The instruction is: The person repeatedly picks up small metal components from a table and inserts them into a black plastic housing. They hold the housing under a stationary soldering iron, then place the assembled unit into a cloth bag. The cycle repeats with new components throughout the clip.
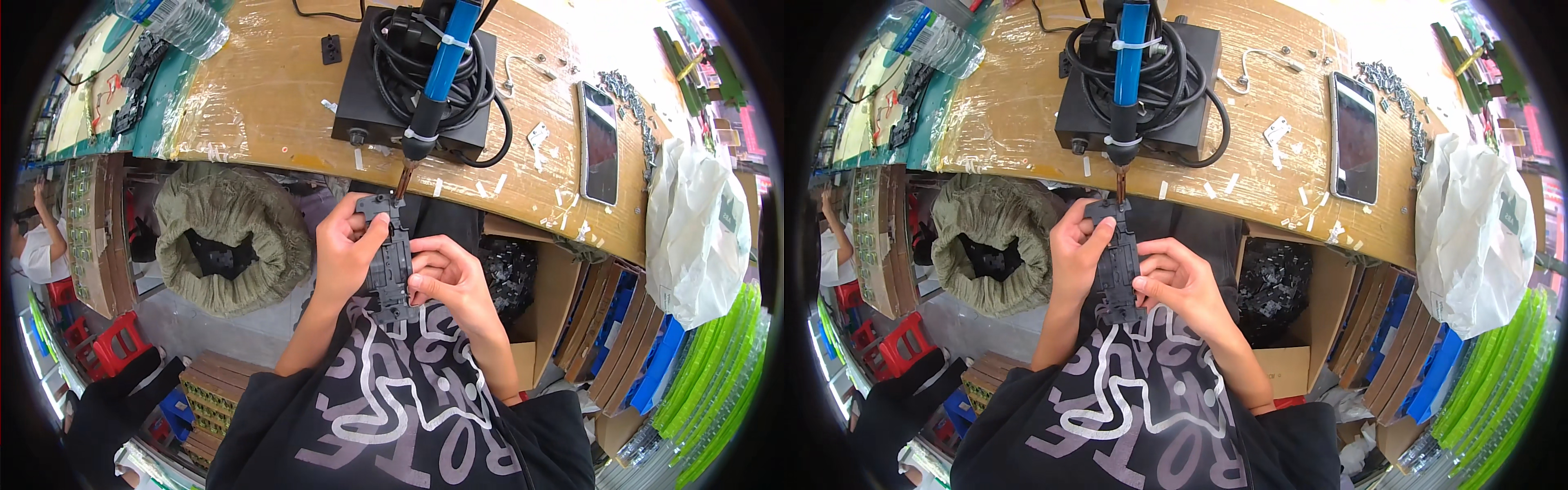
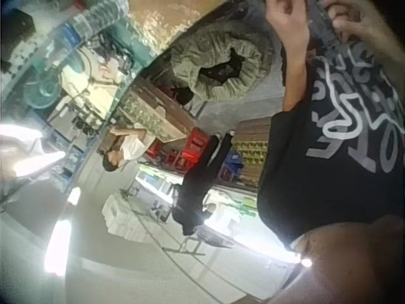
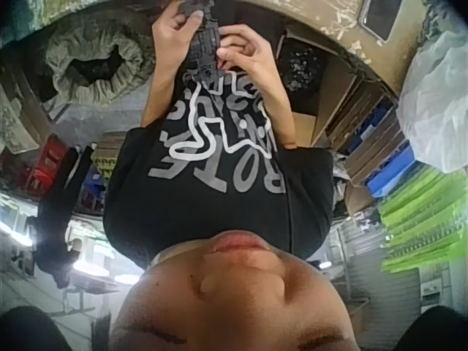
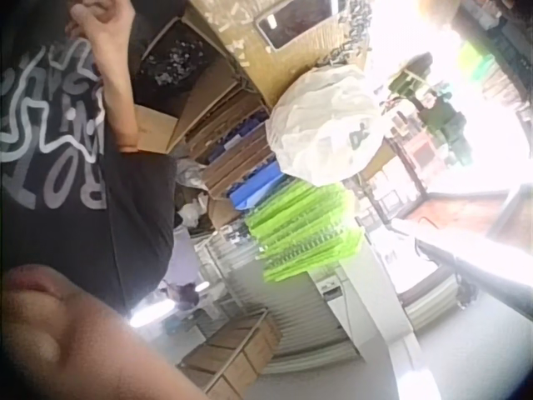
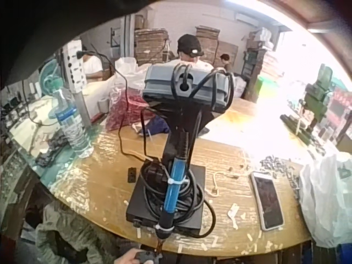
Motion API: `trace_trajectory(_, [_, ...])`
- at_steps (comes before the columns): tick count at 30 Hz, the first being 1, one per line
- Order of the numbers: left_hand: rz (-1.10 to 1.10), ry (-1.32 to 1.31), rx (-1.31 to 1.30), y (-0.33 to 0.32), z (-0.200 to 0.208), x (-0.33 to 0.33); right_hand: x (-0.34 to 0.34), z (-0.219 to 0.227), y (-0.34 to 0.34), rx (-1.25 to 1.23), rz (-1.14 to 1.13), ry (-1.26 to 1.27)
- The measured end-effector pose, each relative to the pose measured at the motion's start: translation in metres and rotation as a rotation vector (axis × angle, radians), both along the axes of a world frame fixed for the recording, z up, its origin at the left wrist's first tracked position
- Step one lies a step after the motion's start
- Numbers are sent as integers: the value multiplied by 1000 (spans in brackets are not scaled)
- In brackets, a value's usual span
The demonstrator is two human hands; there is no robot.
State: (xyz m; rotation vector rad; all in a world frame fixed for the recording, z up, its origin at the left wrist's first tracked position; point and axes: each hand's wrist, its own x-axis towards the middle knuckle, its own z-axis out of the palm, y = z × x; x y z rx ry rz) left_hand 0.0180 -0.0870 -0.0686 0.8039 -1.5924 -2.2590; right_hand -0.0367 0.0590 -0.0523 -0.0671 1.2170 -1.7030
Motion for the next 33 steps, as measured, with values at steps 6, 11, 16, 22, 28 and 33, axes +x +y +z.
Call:
trace_trajectory(6, [2,-14,-24,2,0,3,1,0,3,2,32,-1])
trace_trajectory(11, [16,-22,-20,2,3,2,1,2,3,5,33,5])
trace_trajectory(16, [12,-39,-11,3,8,1,-1,1,3,-21,27,-31])
trace_trajectory(22, [21,-44,-52,4,8,1,-1,0,4,-28,35,-39])
trace_trajectory(28, [15,-65,-64,2,8,-3,-4,-2,3,-59,26,-47])
trace_trajectory(33, [13,-73,-82,1,8,-2,-3,-4,2,-57,30,-52])
